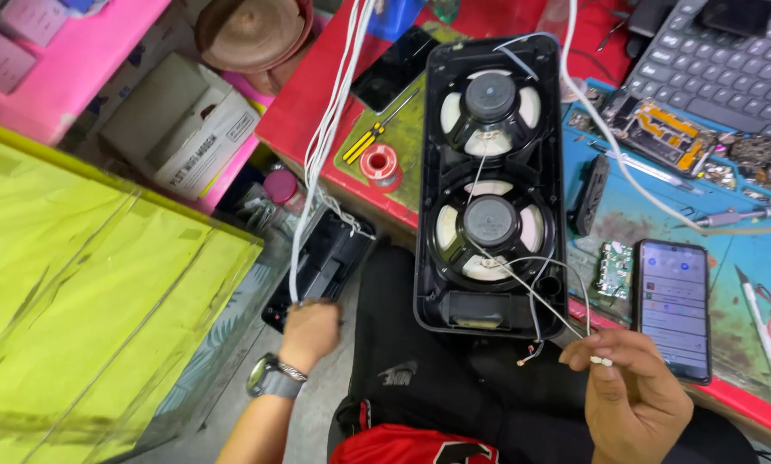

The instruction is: Soldering wires to speaker terminals and assembling the speaker components into its housing.

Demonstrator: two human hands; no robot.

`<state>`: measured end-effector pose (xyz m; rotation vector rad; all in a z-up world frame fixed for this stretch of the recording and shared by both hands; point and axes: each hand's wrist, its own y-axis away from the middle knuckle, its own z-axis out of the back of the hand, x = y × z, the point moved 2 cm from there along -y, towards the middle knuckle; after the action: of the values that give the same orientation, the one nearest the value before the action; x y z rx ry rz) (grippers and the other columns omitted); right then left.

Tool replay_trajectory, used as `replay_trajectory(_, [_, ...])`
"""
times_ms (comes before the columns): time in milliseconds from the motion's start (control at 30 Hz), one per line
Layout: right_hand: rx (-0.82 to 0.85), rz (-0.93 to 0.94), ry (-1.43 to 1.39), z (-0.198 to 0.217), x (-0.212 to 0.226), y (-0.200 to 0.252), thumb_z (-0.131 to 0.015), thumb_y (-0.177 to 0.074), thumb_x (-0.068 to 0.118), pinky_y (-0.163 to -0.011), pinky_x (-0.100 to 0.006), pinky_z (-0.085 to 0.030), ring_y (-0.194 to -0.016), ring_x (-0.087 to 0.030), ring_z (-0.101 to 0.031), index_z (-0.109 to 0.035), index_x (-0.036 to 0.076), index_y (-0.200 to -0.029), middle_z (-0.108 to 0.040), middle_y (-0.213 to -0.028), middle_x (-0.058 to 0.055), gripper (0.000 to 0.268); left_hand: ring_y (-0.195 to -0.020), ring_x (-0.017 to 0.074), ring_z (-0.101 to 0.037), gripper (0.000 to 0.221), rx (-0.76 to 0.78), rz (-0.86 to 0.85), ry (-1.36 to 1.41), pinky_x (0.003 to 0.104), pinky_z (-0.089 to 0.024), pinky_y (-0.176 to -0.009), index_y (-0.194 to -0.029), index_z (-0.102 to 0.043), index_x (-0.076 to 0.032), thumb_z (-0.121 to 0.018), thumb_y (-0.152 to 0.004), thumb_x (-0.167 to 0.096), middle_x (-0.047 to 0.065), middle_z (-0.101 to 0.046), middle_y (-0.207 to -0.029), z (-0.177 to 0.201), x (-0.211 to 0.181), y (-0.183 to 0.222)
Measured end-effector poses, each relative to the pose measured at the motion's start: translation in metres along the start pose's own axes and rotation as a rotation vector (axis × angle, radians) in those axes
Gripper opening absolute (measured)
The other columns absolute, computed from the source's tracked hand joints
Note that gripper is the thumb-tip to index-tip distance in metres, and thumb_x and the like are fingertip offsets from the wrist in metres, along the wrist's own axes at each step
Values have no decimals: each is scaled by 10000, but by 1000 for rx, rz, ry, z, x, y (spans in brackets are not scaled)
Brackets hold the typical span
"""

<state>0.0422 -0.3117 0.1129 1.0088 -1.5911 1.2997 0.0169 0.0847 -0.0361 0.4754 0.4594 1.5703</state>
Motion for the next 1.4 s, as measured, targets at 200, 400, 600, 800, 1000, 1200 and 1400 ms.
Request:
replay_trajectory(200, [85, 104, 164, -31, 17, -3, -618, -970, 146, -751, -287, -637, -785, -208, -743, -677, 64, -931, -711, -929, -127, 108, -1028, 305, -677, 331, -270, -9, 403, 476, -576, -841, -1159, -711, -143, -622, -935, -370, 54, -690, -1112, 72, -15, 32])
replay_trajectory(400, [445, 212, 116, -73, 29, 5, -670, -958, 156, -787, -298, -640, -829, -224, -780, -731, 65, -1001, -762, -974, -132, 117, -832, 156, -711, 316, -633, -574, 974, 273, -573, -631, -1216, -689, -119, -729, -905, -164, 39, -697, -912, 159, -93, 88])
replay_trajectory(600, [420, 354, 248, -72, 25, 17, -671, -947, 127, -748, -274, -627, -811, -199, -713, -742, 64, -957, -677, -1027, -134, 95, -810, 238, -671, 171, -586, -966, 924, 343, -554, -752, -1134, -707, -42, -626, -983, -59, 93, -702, -938, 194, -136, 103])
replay_trajectory(800, [515, 346, 190, -65, 34, 23, -601, -1037, 192, -730, -324, -595, -782, -231, -685, -695, 37, -984, -658, -1005, -161, 189, -810, 236, -661, 130, -648, -919, 931, 342, -553, -751, -1072, -696, -29, -615, -984, -79, 87, -691, -909, 189, -137, 104])
replay_trajectory(1000, [657, 428, 216, -75, 31, 31, -613, -1047, 113, -760, -361, -572, -837, -259, -639, -653, 5, -1052, -627, -1059, -155, 116, -886, 255, -681, 216, -630, -894, 870, 372, -551, -806, -1169, -633, -56, -670, -957, -71, 102, -709, -1009, 184, -131, 109])
replay_trajectory(1200, [822, 238, 157, -63, 4, 46, -661, -1037, 158, -944, -417, -533, -1028, -289, -679, -672, 18, -1155, -684, -1161, -141, 183, -891, 272, -670, 187, -664, -1078, 808, 386, -529, -818, -1164, -659, -51, -542, -1017, -43, 107, -689, -1017, 186, -136, 104])
replay_trajectory(1400, [207, 254, 473, -17, -11, 45, -677, -912, 119, -872, -355, -596, -906, -246, -737, -731, 62, -1007, -742, -1014, -118, 124, -1004, 297, -700, 372, -376, -1017, 1157, 373, -564, -891, -1214, -682, -9, -400, -976, -57, 162, -730, -1111, 168, -130, 95])
